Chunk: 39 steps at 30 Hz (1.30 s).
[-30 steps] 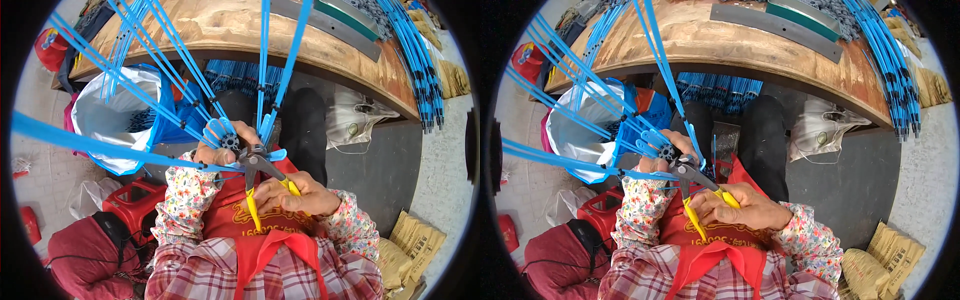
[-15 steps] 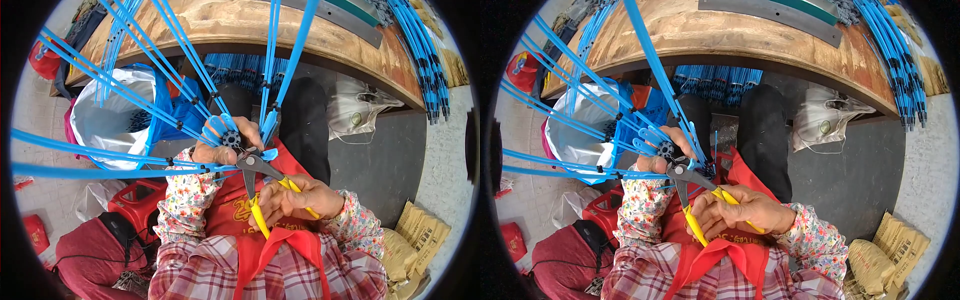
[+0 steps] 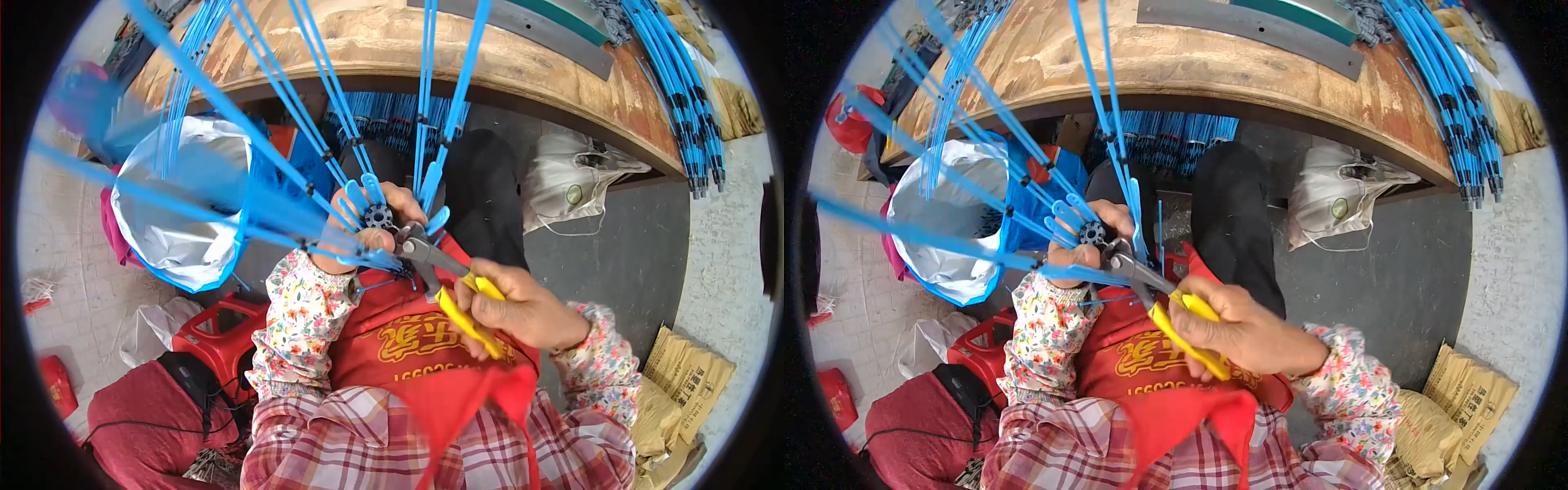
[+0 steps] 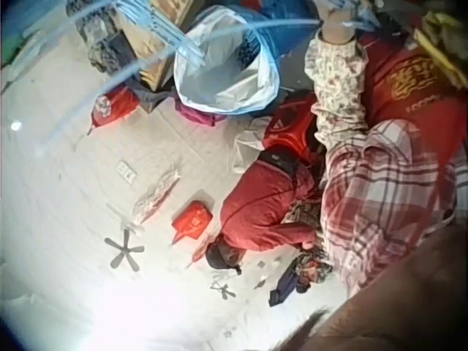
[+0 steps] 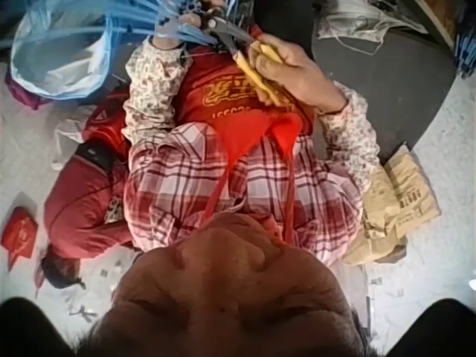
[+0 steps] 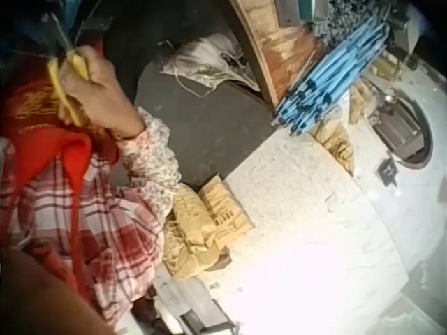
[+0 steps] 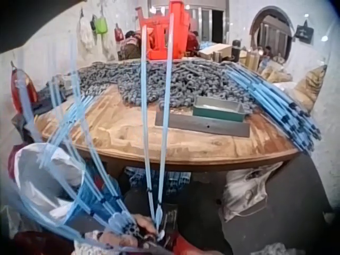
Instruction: Trimming and assembling blue industrial cables or tubes at a manufacturing workbench.
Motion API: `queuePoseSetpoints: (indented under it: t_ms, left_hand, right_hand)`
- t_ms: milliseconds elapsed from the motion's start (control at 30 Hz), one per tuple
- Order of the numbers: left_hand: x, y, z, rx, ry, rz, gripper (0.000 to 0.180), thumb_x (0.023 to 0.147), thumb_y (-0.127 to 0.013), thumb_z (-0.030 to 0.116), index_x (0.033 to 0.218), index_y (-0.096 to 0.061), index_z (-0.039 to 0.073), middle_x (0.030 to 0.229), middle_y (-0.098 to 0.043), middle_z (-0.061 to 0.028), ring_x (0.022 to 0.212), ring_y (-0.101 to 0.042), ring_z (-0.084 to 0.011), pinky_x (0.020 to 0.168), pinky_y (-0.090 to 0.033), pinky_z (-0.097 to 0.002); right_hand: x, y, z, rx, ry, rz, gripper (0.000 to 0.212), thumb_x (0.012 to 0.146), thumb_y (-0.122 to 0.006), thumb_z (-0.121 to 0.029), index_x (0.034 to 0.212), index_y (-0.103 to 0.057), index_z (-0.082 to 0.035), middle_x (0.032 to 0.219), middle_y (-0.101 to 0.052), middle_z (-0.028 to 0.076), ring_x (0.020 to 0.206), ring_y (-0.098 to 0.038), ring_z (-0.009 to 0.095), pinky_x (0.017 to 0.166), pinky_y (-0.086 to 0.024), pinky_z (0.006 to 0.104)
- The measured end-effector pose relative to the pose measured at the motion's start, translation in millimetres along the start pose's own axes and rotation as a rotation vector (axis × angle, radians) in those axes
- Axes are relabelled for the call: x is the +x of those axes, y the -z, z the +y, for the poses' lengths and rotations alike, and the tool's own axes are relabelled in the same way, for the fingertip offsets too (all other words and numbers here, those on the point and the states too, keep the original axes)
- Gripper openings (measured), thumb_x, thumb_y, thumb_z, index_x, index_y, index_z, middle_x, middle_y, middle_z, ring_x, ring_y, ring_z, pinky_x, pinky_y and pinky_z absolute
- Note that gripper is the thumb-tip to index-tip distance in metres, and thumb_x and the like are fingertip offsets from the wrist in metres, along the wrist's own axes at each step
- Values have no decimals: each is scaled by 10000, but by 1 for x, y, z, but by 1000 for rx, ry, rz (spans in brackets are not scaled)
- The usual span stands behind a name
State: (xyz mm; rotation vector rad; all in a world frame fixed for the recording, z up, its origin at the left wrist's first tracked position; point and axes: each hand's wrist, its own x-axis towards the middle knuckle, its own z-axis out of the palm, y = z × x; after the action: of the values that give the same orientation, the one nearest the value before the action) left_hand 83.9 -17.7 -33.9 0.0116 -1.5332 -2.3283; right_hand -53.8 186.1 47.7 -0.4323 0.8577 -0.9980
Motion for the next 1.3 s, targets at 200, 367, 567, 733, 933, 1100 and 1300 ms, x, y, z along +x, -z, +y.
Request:
queuePoseSetpoints:
  t_ms: [200, 367, 567, 733, 933, 1100, 1300]
  left_hand:
    - [8, -4, 3, 70, 97, 65, 560, 736, -765, 393, 1011, -586, -61, 799, -597, -88, 619, -563, -114, 516, -426, -216]
    - [7, -2, -3, 129, 140, 84, 538, 759, -749, 369, 1028, -579, -65, 821, -609, -102, 640, -576, -126, 546, -446, -226]
    - [6, 0, -9, -73, -61, -82, 501, 764, -750, 351, 1000, -603, -66, 860, -639, -130, 687, -605, -164, 599, -473, -250]
    - [0, -11, 0, -117, 51, -17, 529, 632, -843, 297, 963, -646, -66, 808, -619, -102, 749, -555, -166, 662, -418, -280]
    - [3, -10, 4, -64, 76, -116, 530, 644, -837, 288, 977, -643, -75, 812, -622, -112, 759, -569, -168, 661, -426, -280]
    - [1, -8, -1, -18, 51, -145, 491, 669, -820, 244, 994, -637, -74, 834, -632, -121, 770, -584, -173, 681, -439, -281]
    - [10, -23, 5, 78, 99, -10, 502, 732, -773, 315, 1009, -619, -75, 812, -618, -124, 660, -577, -154, 575, -440, -247]
  right_hand:
    - [2, 15, -3, -1394, 467, 585, 471, 816, -693, -328, 1046, -436, -6, 883, -547, 173, 743, -611, 312, 617, -483, 358]
    - [5, 9, 1, -1704, 479, 848, 545, 742, -747, -278, 1068, -427, 19, 834, -549, 165, 740, -590, 364, 619, -473, 385]
    - [-5, 11, 2, -1308, 358, 403, 525, 711, -770, -206, 1024, -407, 9, 818, -567, 154, 694, -611, 309, 572, -472, 382]
    - [-7, 28, 16, -596, 256, 18, 407, 745, -742, -95, 951, -399, -19, 884, -621, 146, 635, -639, 198, 549, -494, 304]
    - [-6, 31, 36, 126, 6, -157, 350, 807, -694, -110, 947, -383, -31, 931, -628, 159, 634, -635, 162, 574, -511, 265]
    - [-17, 41, 14, -108, 29, 26, 458, 824, -700, -292, 1044, -420, -4, 920, -615, 168, 676, -637, 194, 588, -511, 294]
    - [-20, 33, 17, -986, 293, 437, 561, 788, -726, -357, 1088, -427, 11, 897, -587, 181, 742, -626, 250, 643, -494, 326]
